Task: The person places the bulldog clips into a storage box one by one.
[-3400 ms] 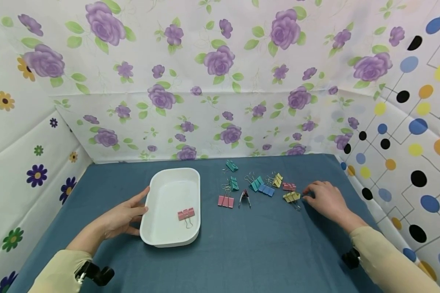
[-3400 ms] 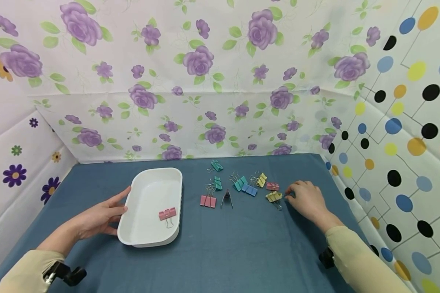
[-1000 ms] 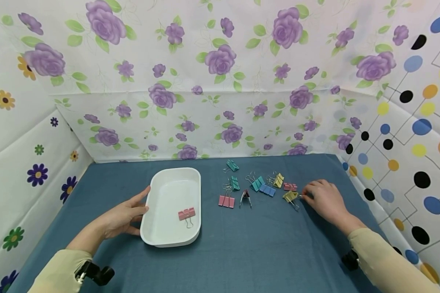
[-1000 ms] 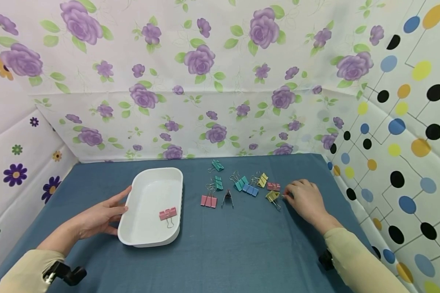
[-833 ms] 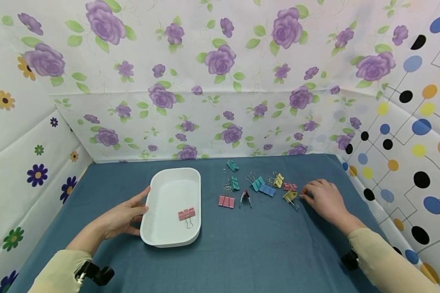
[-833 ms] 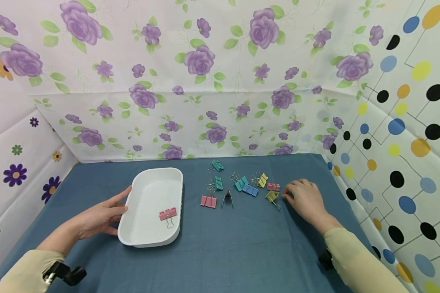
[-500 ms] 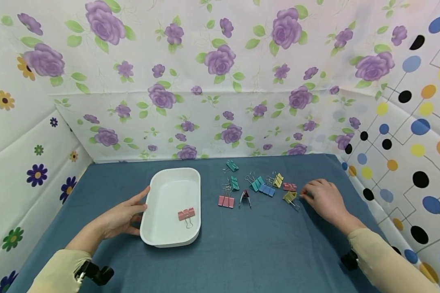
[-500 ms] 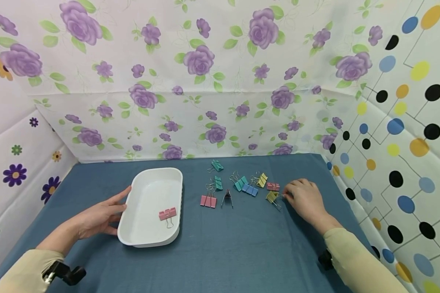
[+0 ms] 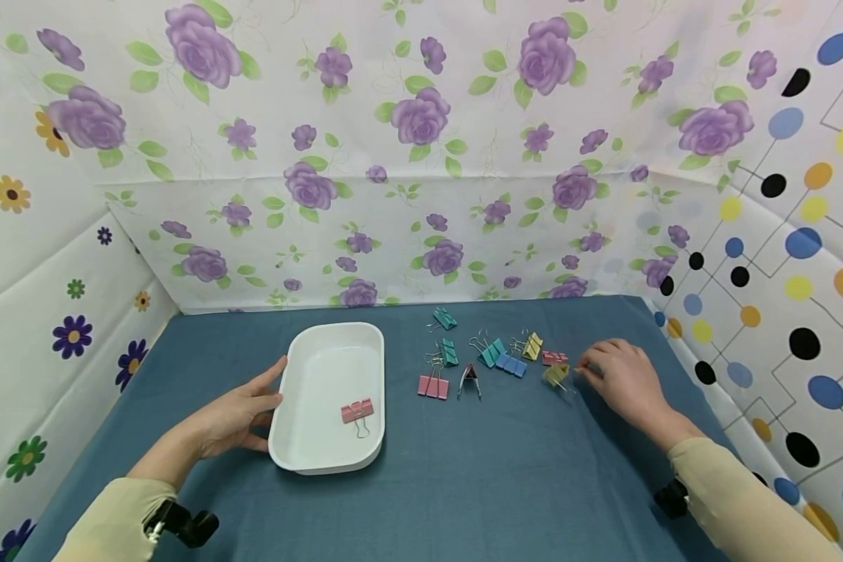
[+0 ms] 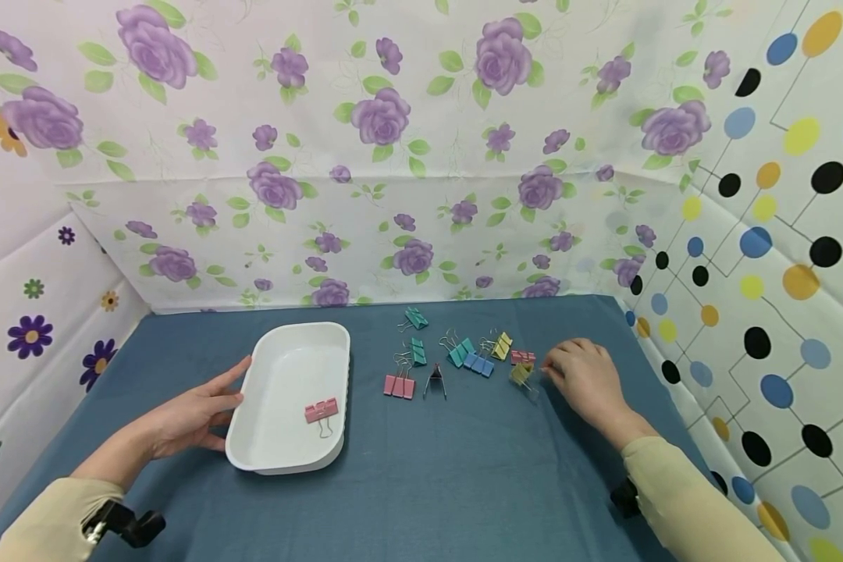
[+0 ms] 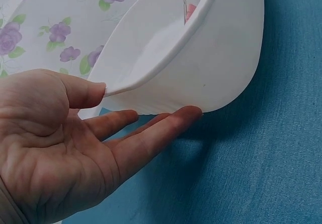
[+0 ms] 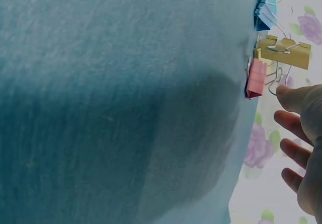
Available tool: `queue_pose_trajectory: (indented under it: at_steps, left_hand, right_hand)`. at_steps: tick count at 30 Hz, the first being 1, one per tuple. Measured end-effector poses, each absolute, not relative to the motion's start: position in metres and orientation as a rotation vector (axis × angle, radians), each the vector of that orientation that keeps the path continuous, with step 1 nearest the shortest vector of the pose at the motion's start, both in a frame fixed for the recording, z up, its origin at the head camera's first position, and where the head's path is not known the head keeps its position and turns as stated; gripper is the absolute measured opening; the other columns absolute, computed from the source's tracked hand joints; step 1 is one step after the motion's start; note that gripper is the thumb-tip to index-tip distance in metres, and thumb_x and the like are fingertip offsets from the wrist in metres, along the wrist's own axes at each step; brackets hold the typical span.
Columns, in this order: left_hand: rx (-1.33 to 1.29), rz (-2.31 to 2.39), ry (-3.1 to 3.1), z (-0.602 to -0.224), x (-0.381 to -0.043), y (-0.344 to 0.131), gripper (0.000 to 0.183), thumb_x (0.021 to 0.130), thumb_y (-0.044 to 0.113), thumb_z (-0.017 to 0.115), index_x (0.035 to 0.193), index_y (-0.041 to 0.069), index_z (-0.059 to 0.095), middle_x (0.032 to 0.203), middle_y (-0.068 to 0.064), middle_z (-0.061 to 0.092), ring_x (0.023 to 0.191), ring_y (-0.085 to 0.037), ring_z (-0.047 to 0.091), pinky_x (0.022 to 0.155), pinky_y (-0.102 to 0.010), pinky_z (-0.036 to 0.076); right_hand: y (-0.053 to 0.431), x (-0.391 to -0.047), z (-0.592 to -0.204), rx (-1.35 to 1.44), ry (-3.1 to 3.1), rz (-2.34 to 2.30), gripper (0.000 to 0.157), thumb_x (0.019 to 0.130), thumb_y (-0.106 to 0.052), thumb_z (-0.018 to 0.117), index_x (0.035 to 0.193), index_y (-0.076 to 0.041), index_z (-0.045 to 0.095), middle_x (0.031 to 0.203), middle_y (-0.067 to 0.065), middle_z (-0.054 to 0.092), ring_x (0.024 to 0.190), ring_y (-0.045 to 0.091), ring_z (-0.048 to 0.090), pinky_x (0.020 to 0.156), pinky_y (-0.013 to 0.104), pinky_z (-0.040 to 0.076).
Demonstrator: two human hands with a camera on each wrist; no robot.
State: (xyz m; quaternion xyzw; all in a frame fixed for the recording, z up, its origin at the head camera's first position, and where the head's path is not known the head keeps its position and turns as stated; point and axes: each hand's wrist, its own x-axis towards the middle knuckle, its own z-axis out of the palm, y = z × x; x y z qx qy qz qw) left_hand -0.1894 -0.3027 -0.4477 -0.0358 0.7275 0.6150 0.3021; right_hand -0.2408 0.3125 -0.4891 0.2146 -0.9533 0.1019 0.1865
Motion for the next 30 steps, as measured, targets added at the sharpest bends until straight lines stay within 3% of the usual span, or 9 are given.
queue_pose_trajectory:
  at_steps: [30]
  left_hand:
    - [-0.100,1.632,1.922,-0.448,-0.187,-0.302,0.069,0.114,0.023,0.038,0.163,0.044,-0.006,0.166,-0.026,0.000,0.142,-0.056,0.031,0.084,-0.059,0.056]
  right_hand:
    - [0.291,-0.236,-0.438,0.600,-2.392,0.449,0.014,0.081,-0.009,0.087,0.092,-0.012,0.078,0.102,0.009,0.073,0.117,0.036,0.060,0.099,0.058,0.042]
